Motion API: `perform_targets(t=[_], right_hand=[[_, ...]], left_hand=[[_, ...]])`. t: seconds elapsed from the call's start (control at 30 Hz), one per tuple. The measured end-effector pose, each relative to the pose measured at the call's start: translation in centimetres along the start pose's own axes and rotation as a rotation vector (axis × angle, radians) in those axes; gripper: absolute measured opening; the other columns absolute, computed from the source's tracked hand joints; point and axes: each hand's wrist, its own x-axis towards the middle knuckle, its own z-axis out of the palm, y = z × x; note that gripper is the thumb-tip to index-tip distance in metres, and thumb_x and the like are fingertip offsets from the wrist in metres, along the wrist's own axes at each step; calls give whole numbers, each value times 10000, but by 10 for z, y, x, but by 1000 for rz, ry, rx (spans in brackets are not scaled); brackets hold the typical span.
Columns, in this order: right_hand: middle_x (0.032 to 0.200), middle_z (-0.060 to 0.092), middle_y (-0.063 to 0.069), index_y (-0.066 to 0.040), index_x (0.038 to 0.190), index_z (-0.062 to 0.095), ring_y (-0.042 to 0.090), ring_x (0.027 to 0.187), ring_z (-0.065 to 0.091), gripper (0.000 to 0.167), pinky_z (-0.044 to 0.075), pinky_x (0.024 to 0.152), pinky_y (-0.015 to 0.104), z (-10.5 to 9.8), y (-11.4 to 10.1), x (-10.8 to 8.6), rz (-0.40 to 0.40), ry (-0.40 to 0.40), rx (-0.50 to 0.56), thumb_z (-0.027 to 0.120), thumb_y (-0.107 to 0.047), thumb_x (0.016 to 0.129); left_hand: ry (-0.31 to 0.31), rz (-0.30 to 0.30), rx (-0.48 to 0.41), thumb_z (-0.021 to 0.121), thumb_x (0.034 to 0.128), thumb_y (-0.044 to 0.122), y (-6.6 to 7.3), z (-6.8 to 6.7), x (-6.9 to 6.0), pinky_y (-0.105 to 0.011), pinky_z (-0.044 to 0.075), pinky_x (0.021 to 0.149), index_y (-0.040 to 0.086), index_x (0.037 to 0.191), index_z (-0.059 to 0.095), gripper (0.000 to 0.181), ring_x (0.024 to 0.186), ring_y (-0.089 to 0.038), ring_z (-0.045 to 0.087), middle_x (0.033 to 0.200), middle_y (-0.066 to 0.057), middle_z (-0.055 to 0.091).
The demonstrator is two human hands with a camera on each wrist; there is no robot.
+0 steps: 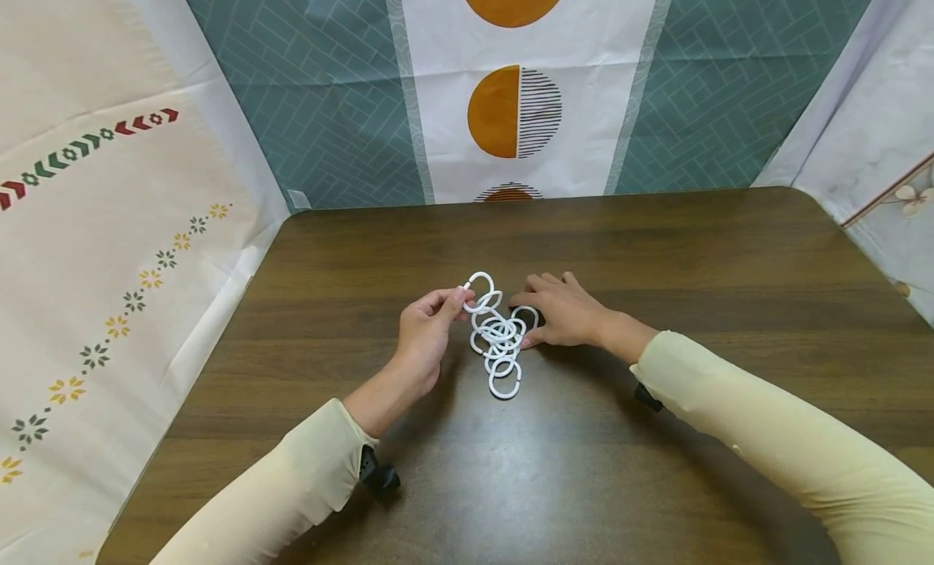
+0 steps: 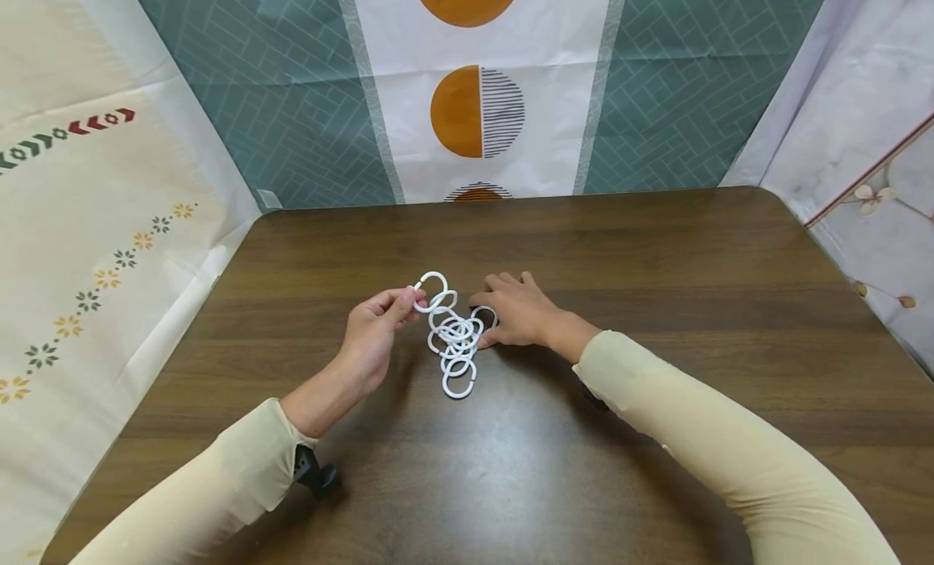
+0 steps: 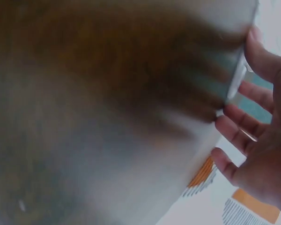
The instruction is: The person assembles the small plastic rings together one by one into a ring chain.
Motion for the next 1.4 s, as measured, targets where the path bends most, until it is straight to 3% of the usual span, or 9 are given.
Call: perform_targets(t=[0.17,0.43,0.63,0.87,0.97,1.07,1.27,1.4], right_hand=[[951,542,32,-154,1176,686,224,901,501,559,324,731,392,4,-4,1,5,42,-14,797,-467,726],[981,549,59,-139,1153,679,268,971,509,509,359,795,449,3,-3,-2,40,57,28,817,-396,737],[981,561,55,-136,1160,651,264,952,515,482,344,805,450,2,-5,-6,43,49,-34,769,-425,792],[946,578,68,-86,1101,671,261,936,526,419,335,822,451,0,-8,-10,-62,61,-219,683,-418,846],[915,589,63,-86,1061,693,257,904,533,392,346,835,454,-2,-6,-11,-111,91,-246,671,-399,826],[914,604,58,-85,1051,708,253,902,544,387,359,852,456,-6,-2,-12,-112,117,-195,673,-384,809],[981,636,83,-68,1098,705,241,928,553,417,363,862,449,-30,1,-12,-45,173,28,697,-376,817],[988,639,50,-97,1094,704,211,938,546,384,366,859,423,-45,-2,-10,-74,256,119,721,-355,810]], left_hand=[[9,-3,3,614,943,106,0,0,1,-274,450,834,-60,1024,684,197,913,-317,591,914,-138,702],[10,-11,5,612,945,107,0,-1,0,-296,455,844,-55,1030,684,196,907,-305,596,921,-137,701],[3,-12,4,614,946,118,0,0,0,-304,447,857,-51,1030,685,201,902,-309,598,885,-101,702],[-8,-9,-1,608,949,115,0,0,0,-309,431,876,-53,1031,682,202,865,-296,602,815,-16,687],[-11,-4,-5,609,949,117,0,1,1,-302,429,876,-53,1031,681,202,845,-274,610,801,9,684],[-16,-3,-7,612,947,120,-2,2,1,-299,431,869,-54,1027,683,204,851,-276,609,793,13,683],[-32,1,3,624,941,131,-3,4,2,-322,431,865,-54,1022,690,212,843,-261,592,831,-24,698],[-44,-4,18,631,936,135,-3,5,2,-301,424,850,-50,1021,694,213,862,-267,598,905,-62,712]])
